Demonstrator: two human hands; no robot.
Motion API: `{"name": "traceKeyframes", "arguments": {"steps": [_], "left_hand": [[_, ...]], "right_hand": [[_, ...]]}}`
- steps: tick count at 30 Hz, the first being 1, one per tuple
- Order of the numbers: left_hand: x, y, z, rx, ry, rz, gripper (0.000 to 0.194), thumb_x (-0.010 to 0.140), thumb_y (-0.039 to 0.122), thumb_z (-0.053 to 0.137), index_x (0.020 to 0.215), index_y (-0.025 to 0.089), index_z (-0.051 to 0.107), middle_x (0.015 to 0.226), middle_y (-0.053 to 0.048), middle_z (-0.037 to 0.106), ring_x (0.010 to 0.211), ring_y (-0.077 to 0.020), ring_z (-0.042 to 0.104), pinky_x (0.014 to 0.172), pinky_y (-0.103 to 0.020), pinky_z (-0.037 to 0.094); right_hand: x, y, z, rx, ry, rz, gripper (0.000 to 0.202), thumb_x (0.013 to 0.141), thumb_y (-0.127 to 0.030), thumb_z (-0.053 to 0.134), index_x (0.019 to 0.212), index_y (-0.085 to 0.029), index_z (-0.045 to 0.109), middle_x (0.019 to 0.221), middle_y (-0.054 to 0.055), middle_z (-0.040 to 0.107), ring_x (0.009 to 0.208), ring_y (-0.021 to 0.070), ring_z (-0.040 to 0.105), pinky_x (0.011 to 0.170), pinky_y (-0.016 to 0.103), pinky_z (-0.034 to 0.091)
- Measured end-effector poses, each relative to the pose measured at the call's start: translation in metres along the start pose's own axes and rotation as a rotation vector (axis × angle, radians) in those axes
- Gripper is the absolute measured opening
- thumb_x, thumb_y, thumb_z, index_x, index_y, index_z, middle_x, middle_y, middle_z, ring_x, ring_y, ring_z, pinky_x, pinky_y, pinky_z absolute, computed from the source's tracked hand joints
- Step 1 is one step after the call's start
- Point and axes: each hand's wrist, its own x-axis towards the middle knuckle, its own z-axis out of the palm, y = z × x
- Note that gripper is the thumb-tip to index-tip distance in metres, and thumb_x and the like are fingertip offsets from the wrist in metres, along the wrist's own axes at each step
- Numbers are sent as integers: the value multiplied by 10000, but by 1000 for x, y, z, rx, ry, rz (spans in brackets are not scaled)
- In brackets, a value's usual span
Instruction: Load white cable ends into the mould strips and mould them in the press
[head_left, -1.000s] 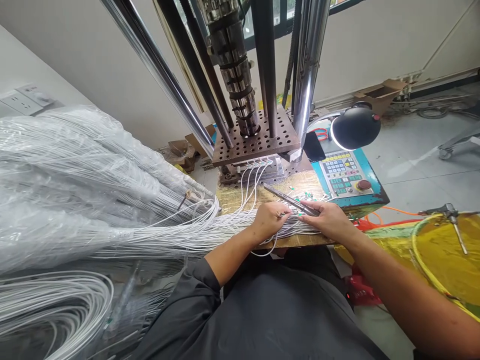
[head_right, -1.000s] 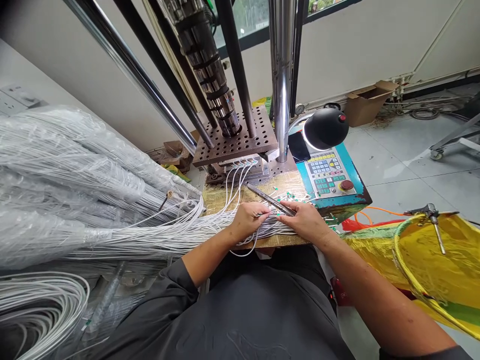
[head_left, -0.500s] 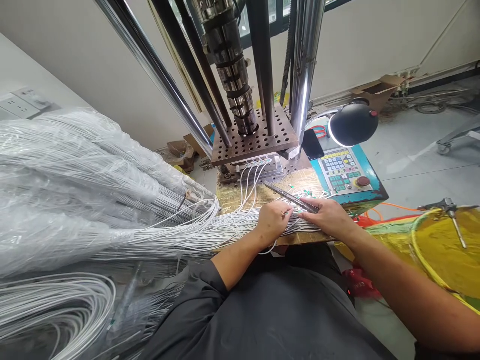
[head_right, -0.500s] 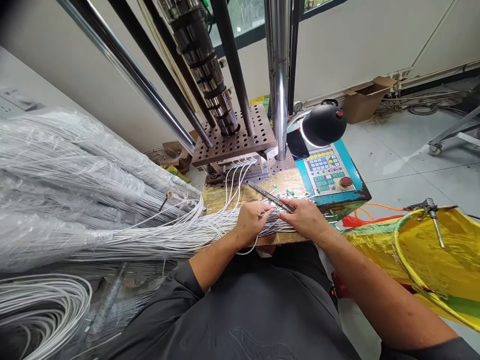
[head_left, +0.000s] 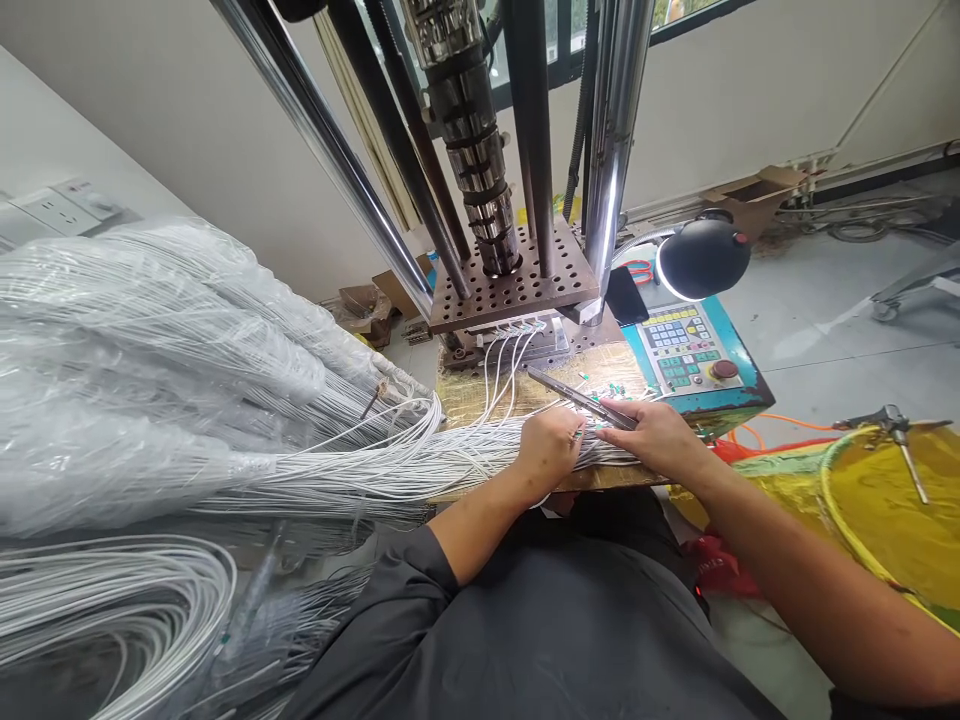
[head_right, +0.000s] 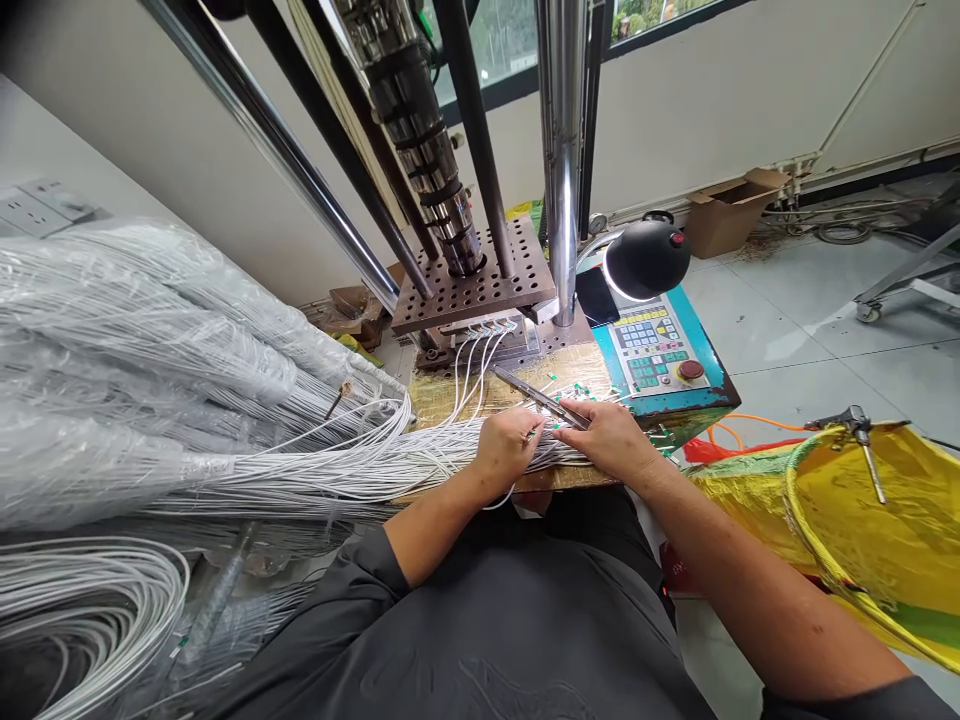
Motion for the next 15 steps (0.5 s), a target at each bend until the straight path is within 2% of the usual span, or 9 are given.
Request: {"name": "traceKeyframes", "arguments": {"steps": [5, 8, 10, 12, 15], "left_hand": [[1, -2, 0, -83, 21, 1, 217, 987, 262, 547, 914, 195, 741, 908, -85, 755, 905, -210, 692, 855, -334, 534], [8, -5, 0, -260, 70, -39, 191, 966, 253, 584, 926, 182, 757, 948, -90, 775, 905, -211, 699, 866, -343, 531], [14, -9, 0, -440, 82, -149, 130, 905, 272, 681, 895, 171, 761, 914, -80, 774, 855, -198, 694, 824, -325, 529], [18, -13, -1, -639, 47, -325, 161, 824, 311, 767, 832, 152, 742, 801, -55, 742, 738, -174, 664, 718, -295, 513], [21, -21, -5, -830, -28, -524, 277, 832, 387, 726, 731, 131, 695, 658, -22, 654, 606, -131, 578, 613, -260, 449]], "right_hand": [[-1, 1, 2, -4, 2, -17, 512, 810, -371, 707, 1291, -196, 732, 1238, 60, 746, 1172, 302, 703, 1014, 355, 555], [-1, 2, 3, -8, 39, -13, 497, 794, -368, 733, 1264, -206, 748, 1244, 60, 741, 1193, 316, 692, 1030, 382, 554], [0, 2, 2, -4, 62, 5, 489, 783, -374, 751, 1242, -207, 760, 1238, 64, 743, 1182, 320, 697, 1035, 392, 554], [-1, 2, 1, 1, 74, 32, 494, 777, -385, 761, 1233, -193, 764, 1227, 77, 747, 1163, 322, 706, 1034, 397, 558], [-2, 2, -2, 3, 93, 55, 506, 771, -392, 766, 1231, -180, 763, 1224, 97, 747, 1165, 330, 704, 1039, 416, 556]]}}
